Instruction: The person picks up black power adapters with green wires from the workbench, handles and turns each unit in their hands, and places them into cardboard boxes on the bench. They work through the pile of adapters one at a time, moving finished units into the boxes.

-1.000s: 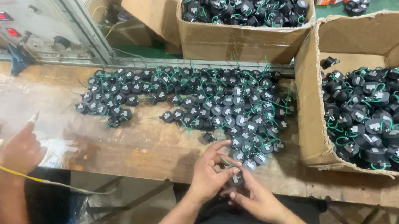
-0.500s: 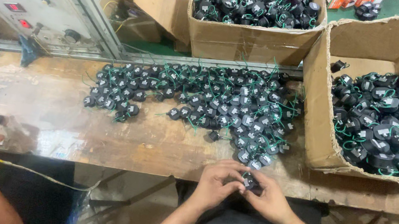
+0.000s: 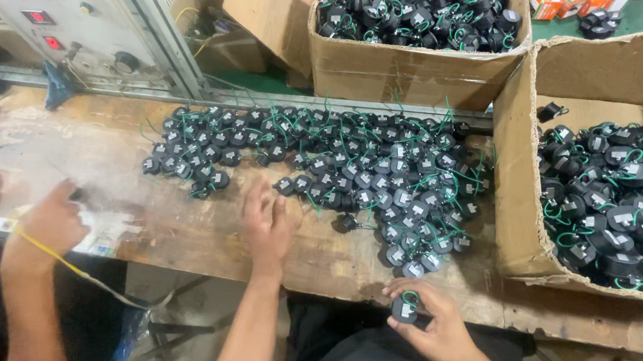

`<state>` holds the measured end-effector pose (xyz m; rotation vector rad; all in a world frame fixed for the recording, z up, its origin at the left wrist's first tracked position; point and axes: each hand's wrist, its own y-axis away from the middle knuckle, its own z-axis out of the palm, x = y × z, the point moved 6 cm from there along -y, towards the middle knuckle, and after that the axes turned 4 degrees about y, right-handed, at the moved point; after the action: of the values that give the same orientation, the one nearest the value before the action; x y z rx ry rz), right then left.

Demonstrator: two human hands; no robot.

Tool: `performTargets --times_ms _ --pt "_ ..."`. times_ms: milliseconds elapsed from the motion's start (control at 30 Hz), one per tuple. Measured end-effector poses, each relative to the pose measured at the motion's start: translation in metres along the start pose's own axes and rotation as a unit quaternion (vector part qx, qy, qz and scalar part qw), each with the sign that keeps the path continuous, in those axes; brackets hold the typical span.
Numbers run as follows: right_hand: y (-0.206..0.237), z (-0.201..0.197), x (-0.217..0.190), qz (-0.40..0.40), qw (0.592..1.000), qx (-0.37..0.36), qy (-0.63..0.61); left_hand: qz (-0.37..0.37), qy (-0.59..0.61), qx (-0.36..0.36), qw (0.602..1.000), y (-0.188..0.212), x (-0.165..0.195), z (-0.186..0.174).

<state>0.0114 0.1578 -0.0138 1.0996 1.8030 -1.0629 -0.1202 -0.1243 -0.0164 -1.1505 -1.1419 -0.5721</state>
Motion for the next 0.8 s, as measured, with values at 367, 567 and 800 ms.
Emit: performTargets --times_ms 367,567,800 --pt "0.000 0.004 -0.012 -0.047 0.997 -0.039 0.038 0.095 -0.148 -0.082 0.981 0.003 0.013 0.005" --pt "0.003 0.002 -0.012 -0.049 0.997 -0.044 0.036 -0.010 -0.148 0.086 0.985 0.002 0.010 -0.020" --pt "0.007 -0.004 -0.020 -0.053 0.997 -0.031 0.053 -0.082 -0.123 0.003 0.989 0.000 -0.006 -0.021"
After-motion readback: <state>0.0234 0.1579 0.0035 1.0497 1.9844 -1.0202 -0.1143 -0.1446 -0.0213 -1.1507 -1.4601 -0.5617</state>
